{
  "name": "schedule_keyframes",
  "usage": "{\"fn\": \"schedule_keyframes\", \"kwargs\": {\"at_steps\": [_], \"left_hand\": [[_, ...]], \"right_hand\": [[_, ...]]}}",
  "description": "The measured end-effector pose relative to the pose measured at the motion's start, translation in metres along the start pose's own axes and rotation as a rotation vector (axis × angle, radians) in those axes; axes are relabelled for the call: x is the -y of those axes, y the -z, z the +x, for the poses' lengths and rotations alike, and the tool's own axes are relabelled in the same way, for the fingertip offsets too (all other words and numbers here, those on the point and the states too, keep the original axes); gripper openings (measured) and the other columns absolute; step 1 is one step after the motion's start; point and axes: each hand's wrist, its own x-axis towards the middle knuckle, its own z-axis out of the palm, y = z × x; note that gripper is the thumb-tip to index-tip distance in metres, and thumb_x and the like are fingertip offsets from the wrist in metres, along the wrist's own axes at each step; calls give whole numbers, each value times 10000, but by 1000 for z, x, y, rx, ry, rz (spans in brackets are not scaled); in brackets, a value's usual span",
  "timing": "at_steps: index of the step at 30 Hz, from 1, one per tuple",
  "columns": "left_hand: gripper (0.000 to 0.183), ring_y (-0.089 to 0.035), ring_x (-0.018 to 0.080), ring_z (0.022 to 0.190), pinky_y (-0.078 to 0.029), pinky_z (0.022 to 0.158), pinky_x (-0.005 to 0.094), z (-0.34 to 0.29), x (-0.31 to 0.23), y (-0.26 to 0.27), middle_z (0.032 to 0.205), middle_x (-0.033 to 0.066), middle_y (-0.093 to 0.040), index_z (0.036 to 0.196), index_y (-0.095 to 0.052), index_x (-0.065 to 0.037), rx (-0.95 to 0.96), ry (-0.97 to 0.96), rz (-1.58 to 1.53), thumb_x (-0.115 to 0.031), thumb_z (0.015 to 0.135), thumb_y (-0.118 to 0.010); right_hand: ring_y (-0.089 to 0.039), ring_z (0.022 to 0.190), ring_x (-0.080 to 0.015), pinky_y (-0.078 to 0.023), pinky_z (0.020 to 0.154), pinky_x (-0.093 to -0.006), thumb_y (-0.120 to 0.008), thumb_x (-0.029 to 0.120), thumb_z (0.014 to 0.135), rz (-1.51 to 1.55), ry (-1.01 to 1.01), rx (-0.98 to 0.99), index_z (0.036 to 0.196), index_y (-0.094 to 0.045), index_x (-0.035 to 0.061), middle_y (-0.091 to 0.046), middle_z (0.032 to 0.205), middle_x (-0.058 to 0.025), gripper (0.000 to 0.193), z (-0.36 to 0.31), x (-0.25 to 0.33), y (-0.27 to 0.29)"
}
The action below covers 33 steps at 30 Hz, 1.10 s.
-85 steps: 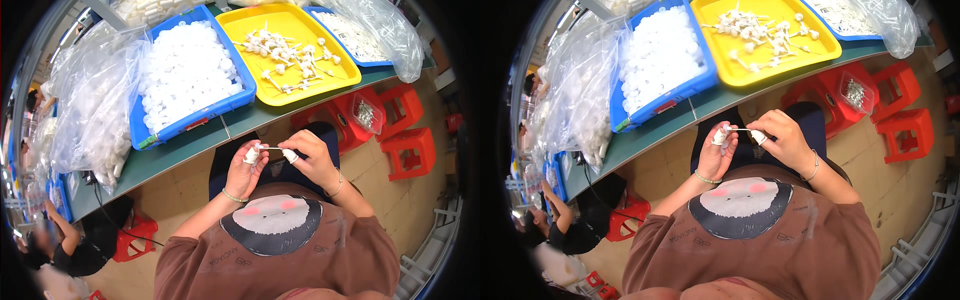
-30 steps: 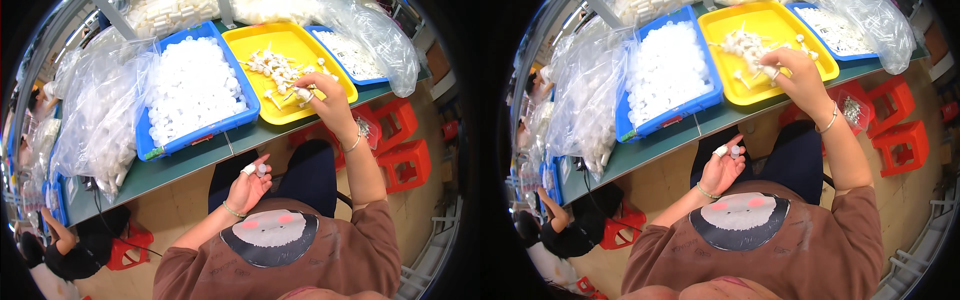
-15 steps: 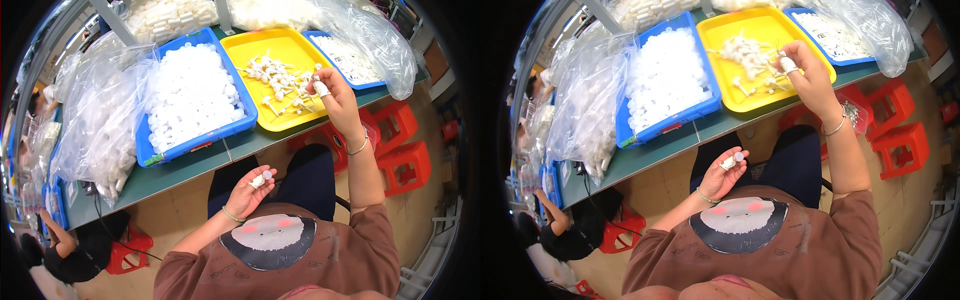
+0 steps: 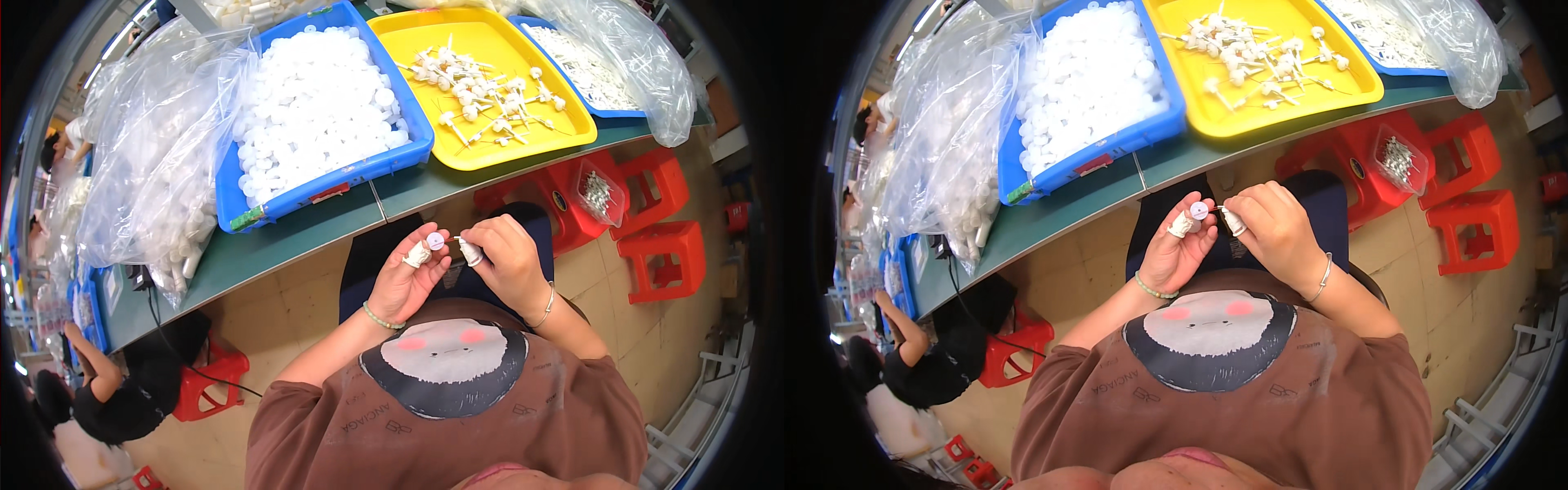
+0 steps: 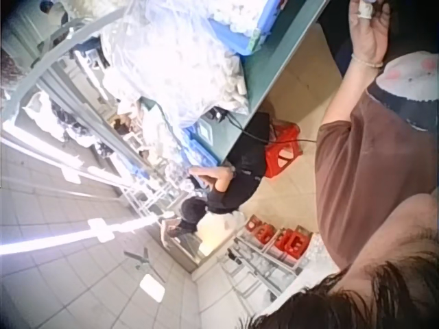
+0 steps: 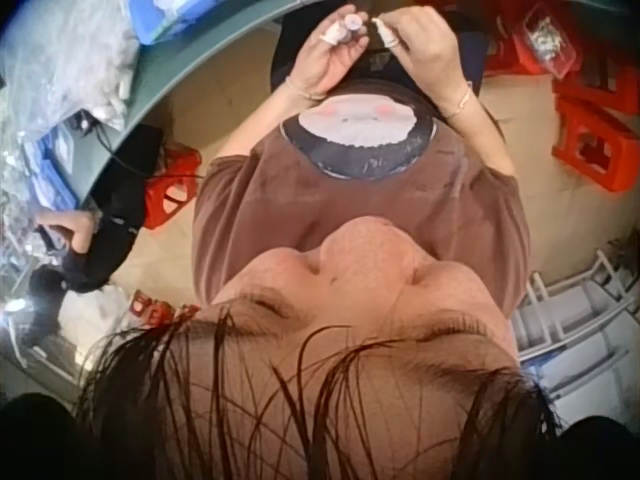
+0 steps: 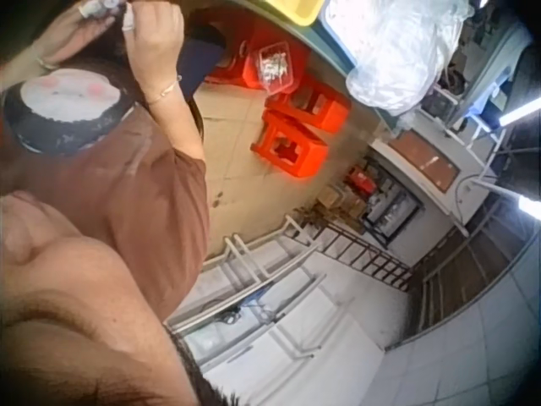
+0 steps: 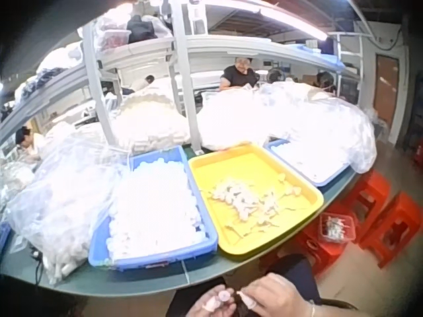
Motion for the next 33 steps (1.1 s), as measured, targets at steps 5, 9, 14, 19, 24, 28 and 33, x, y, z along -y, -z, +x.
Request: {"fn": "schedule_keyframes", "kwargs": {"at_steps": [5, 9, 14, 19, 24, 28, 33], "left_hand": [[326, -603, 198, 1038, -517, 917, 311, 0, 0, 1, 1220, 127, -554, 1235, -491, -58, -12, -18, -16, -146, 927, -552], [299, -609, 197, 1024, -527, 900, 295, 1, 2, 8, 1170, 118, -579, 1184, -528, -30, -64, -54, -77, -170, 922, -566], [298, -613, 188, 1011, -534, 885, 290, 1, 3, 8, 1107, 101, -610, 1127, -552, 6, -132, 6, -123, -209, 921, -573], [304, -620, 188, 996, -539, 874, 294, 3, 2, 5, 1081, 93, -622, 1113, -558, 9, -174, 11, -195, -228, 923, -571], [304, -623, 194, 993, -541, 872, 301, 2, 2, 6, 1080, 92, -625, 1111, -559, 4, -164, 21, -162, -233, 921, -574], [273, -620, 194, 1008, -540, 874, 298, 3, 2, 6, 1116, 84, -617, 1143, -548, -40, -128, 4, -161, -196, 919, -571], [279, -611, 192, 1035, -536, 889, 299, 3, 2, 7, 1178, 70, -596, 1175, -535, -95, -112, 5, -192, -117, 900, -583]], "right_hand": [[-562, 731, -279, -464, 632, -351, -713, -26, 603, -59, 24, -60, 920, -598, 22, -582, 853, -102, 341, -1, -1, 0], [-566, 730, -274, -465, 627, -351, -713, -37, 600, -45, 48, -95, 920, -601, 18, -586, 854, -102, 343, -5, -1, -6], [-567, 716, -269, -465, 613, -345, -708, -44, 613, -25, 39, -102, 913, -608, 16, -588, 845, -104, 322, -8, -4, -14], [-570, 711, -270, -470, 608, -342, -706, -40, 633, 33, 52, -97, 892, -607, 12, -593, 849, -108, 282, -5, 0, -11], [-586, 736, -284, -491, 635, -350, -699, -36, 666, 46, -30, -69, 886, -601, 2, -598, 830, -123, 244, -5, -1, -14], [-594, 745, -287, -496, 643, -357, -694, -32, 685, 21, -58, -118, 893, -599, -2, -599, 819, -129, 230, -6, -2, -15], [-595, 741, -285, -496, 640, -357, -692, -29, 687, -14, -52, -117, 900, -597, -4, -599, 822, -127, 235, -7, -2, -16]]}}
